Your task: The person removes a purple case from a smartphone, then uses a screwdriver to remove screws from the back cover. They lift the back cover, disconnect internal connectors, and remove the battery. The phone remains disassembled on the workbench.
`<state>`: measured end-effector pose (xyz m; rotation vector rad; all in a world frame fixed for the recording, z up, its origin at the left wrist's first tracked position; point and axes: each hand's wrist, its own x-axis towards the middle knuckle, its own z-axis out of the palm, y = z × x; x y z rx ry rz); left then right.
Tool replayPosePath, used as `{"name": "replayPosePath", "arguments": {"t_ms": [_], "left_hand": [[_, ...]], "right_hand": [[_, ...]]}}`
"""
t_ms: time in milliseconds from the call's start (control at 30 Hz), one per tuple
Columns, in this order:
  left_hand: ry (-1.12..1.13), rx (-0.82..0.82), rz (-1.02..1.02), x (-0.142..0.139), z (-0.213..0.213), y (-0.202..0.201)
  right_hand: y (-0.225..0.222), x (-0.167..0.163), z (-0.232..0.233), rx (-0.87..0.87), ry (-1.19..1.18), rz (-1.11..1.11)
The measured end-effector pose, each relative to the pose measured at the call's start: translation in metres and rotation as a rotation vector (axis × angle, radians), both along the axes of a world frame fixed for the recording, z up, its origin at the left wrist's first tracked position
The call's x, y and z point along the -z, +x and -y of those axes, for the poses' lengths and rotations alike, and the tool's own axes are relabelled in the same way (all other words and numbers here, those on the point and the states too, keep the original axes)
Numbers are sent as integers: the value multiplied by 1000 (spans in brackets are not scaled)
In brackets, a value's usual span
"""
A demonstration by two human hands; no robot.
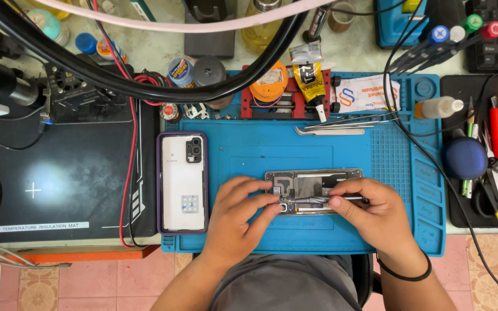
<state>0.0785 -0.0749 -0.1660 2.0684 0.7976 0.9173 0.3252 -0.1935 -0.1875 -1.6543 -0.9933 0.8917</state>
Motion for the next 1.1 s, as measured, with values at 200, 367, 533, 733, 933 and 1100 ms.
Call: {"name": "replayPosePath", "arguments": {"t_ms": [200, 367, 533, 733, 933, 1100], "left_hand": [[-51, -55, 53, 6, -1, 0], [84, 1, 8, 7, 0, 2], [92, -7, -71, 7, 2, 3], [45, -42, -79, 4, 2, 2], [88, -7, -139, 8, 1, 3], [100, 2, -134, 8, 0, 1]], "right_hand": [[-4, -5, -2, -32, 50, 102], [-8, -11, -5, -143, 183, 209], [-9, -13, -2, -107, 106, 252], [-11, -8, 4, 20, 71, 142], [7, -12, 11, 280, 184, -1], [30, -16, 23, 378, 163, 259]]}}
